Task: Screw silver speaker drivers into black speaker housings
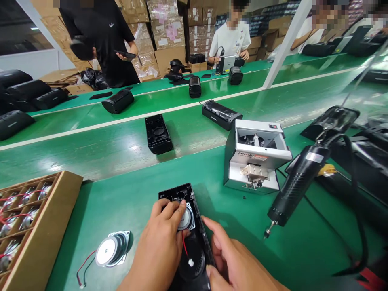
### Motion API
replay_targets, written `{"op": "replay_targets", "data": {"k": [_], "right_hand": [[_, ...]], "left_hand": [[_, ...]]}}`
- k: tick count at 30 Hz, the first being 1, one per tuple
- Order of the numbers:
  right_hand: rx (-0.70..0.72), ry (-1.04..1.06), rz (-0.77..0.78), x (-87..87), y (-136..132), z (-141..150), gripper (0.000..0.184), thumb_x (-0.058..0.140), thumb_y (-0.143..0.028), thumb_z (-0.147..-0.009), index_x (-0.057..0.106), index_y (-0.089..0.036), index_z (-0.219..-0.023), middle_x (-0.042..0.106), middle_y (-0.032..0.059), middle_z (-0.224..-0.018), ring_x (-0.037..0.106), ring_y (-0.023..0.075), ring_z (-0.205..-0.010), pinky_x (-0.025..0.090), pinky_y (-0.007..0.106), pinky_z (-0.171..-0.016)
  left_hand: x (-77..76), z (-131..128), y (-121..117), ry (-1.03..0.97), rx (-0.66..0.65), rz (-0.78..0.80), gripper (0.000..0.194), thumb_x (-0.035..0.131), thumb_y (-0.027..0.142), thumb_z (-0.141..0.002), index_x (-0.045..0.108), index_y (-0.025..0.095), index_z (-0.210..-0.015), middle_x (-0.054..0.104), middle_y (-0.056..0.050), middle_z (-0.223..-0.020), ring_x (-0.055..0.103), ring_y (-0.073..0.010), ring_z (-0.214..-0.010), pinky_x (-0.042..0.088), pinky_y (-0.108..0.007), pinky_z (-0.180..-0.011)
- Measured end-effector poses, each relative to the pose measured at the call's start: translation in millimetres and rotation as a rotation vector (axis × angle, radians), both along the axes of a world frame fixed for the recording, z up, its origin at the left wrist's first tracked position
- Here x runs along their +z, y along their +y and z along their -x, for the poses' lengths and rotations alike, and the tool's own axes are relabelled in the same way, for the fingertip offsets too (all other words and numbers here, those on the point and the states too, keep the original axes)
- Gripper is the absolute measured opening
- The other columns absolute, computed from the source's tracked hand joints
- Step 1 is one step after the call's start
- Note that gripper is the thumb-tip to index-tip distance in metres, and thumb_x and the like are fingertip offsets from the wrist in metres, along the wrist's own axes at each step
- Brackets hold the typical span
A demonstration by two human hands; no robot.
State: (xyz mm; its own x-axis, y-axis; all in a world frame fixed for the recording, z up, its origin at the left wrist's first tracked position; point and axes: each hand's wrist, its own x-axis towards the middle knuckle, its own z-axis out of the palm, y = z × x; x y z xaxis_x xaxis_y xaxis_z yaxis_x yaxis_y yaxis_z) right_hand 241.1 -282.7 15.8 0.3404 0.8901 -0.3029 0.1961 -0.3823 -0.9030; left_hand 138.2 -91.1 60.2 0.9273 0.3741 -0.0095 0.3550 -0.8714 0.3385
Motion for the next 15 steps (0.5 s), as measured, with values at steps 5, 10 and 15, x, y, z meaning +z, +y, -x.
{"op": "replay_targets", "data": {"k": [5, 10, 15], "right_hand": [[-0.039, -0.077, 0.001, 2.3, 10, 2, 0.093, 0.059, -0.019, -0.078, 0.026, -0.021, -0.165, 0.071, 0.0017, -0.088, 0.065, 0.0201, -0.070, 0.044, 0.028, -0.063], [-0.041, -0.117, -0.031, -4.7, 3, 3, 0.088, 0.066, -0.026, -0.081, 0.032, -0.023, -0.162, 0.069, -0.0012, -0.082, 0.064, 0.0190, -0.065, 0.045, 0.028, -0.061], [-0.724, -0.744, -0.457, -13.1, -40, -28, 0.057, 0.065, -0.031, -0.097, 0.042, -0.027, -0.149, 0.060, 0.0092, -0.113, 0.062, 0.0252, -0.098, 0.051, 0.039, -0.085]], "left_hand": [[-12.8, 10, -5, -0.180, 0.024, -0.259, 0.052, 0.063, 0.019, -0.091, 0.068, 0.024, -0.142, 0.048, -0.019, -0.151, 0.049, -0.0407, -0.138, 0.039, -0.076, -0.117], [-39.5, 20, -3, -0.294, 0.199, -0.203, 0.038, 0.055, 0.030, -0.102, 0.074, 0.035, -0.134, 0.012, -0.010, -0.177, 0.034, -0.0474, -0.153, 0.036, -0.078, -0.116], [-55.3, 19, 13, -0.313, 0.350, 0.223, 0.049, 0.045, 0.057, -0.103, 0.073, 0.036, -0.137, 0.057, -0.011, -0.151, 0.061, -0.0382, -0.137, 0.049, -0.064, -0.115]]}}
